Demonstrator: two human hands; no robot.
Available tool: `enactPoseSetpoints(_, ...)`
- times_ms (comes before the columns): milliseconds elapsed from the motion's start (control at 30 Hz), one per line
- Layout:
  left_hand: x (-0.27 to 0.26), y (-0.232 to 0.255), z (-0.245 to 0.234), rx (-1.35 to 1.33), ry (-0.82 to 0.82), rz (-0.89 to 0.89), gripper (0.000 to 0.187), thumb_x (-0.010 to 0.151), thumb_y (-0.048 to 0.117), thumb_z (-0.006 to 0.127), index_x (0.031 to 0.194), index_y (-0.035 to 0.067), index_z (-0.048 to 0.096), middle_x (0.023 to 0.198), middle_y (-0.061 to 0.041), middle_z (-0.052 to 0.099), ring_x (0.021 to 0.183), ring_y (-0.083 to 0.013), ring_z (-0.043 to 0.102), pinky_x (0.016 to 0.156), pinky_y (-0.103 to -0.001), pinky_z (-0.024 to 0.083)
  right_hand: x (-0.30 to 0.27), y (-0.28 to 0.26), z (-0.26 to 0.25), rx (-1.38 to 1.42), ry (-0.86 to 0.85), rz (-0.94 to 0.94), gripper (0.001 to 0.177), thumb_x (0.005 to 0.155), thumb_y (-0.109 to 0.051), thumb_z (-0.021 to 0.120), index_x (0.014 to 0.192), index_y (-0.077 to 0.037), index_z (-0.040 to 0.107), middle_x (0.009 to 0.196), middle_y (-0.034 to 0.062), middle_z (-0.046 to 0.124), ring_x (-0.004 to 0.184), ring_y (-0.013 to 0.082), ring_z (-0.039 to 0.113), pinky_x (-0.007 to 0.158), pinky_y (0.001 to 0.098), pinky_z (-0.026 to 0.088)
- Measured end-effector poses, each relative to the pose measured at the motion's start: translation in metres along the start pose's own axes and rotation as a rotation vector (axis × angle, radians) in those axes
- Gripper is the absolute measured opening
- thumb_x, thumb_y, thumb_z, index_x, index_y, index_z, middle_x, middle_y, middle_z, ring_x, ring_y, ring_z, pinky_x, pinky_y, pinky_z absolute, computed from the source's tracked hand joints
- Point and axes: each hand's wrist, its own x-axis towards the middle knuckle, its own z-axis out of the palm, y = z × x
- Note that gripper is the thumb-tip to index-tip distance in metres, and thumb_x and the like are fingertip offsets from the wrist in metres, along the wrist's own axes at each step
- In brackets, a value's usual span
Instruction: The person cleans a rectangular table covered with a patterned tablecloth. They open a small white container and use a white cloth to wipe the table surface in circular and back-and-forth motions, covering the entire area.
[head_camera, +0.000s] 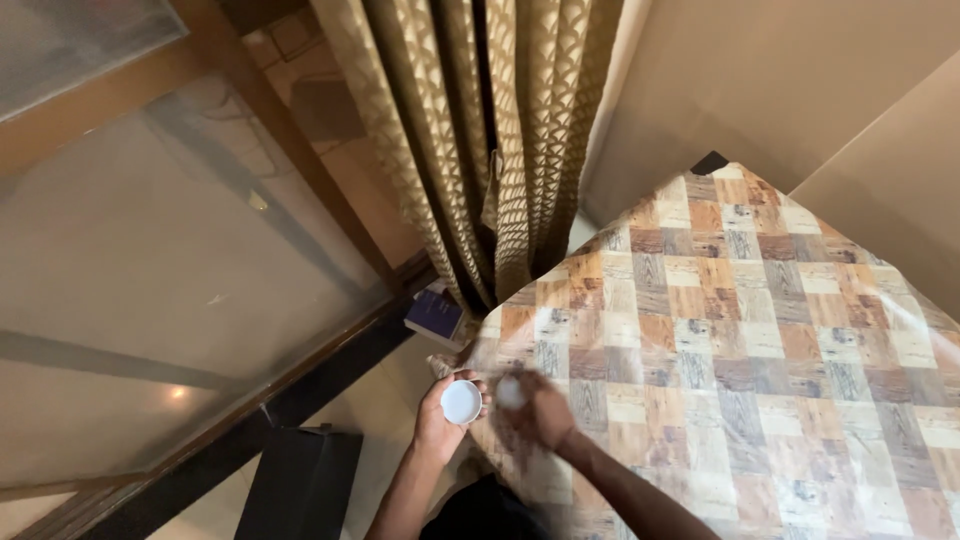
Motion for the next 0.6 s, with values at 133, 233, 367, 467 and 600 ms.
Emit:
enactPoseSetpoints(133, -0.019, 0.008, -0.005, -0.019, 0.021, 0.031, 0.038, 0.099, 0.036, 0.052, 0.116, 0.004, 0.064, 0.102, -0.015, 0.073, 0.091, -0.0294, 0.071, 0.078, -0.041, 0.058, -0.010, -0.003, 0.006, 0.141, -0.040, -0.329, 0.056, 0.077, -0.023, 0.080, 0.129, -0.008, 0.065, 0.119, 0.0199, 0.069, 0.100, 0.0399, 0.071, 0.082, 0.0427, 0.060)
enactPoseSetpoints(233, -0.036, 0.013, -0.012, -0.043, -0.002, 0.072, 0.038, 0.099, 0.036, 0.053, 0.116, 0.003, 0.064, 0.102, -0.015, 0.072, 0.091, -0.0291, 0.071, 0.079, -0.040, 0.058, 0.026, 0.033, -0.009, -0.099, -0.031, 0.281, 0.051, 0.092, -0.040, 0.071, 0.136, -0.017, 0.061, 0.125, 0.0132, 0.069, 0.096, 0.0288, 0.075, 0.079, 0.0393, 0.064)
enactPoseSetpoints(367, -0.059, 0.017, -0.024, -0.050, 0.014, 0.082, 0.038, 0.098, 0.036, 0.054, 0.116, 0.004, 0.064, 0.103, -0.014, 0.073, 0.092, -0.0277, 0.071, 0.080, -0.040, 0.058, 0.044, 0.052, -0.021, -0.344, 0.251, 0.278, 0.062, 0.083, -0.043, 0.081, 0.137, -0.018, 0.062, 0.128, 0.0210, 0.064, 0.106, 0.0360, 0.067, 0.081, 0.0480, 0.062)
enactPoseSetpoints(467, -0.075, 0.019, -0.032, -0.024, 0.060, 0.102, 0.038, 0.097, 0.037, 0.055, 0.116, 0.005, 0.065, 0.104, -0.014, 0.073, 0.092, -0.0277, 0.072, 0.079, -0.040, 0.057, 0.029, 0.027, 0.001, -0.289, 0.082, 0.313, 0.068, 0.078, -0.042, 0.083, 0.138, -0.019, 0.059, 0.132, 0.0203, 0.059, 0.104, 0.0359, 0.068, 0.084, 0.0463, 0.062)
enactPoseSetpoints(600, -0.096, 0.012, -0.043, -0.013, 0.122, 0.093, 0.039, 0.097, 0.037, 0.055, 0.117, 0.005, 0.066, 0.104, -0.014, 0.073, 0.091, -0.0278, 0.071, 0.079, -0.040, 0.056, -0.027, -0.038, 0.034, -0.084, -0.121, 0.020, 0.066, 0.077, -0.038, 0.086, 0.134, -0.014, 0.063, 0.128, 0.0179, 0.062, 0.106, 0.0371, 0.069, 0.091, 0.0443, 0.060)
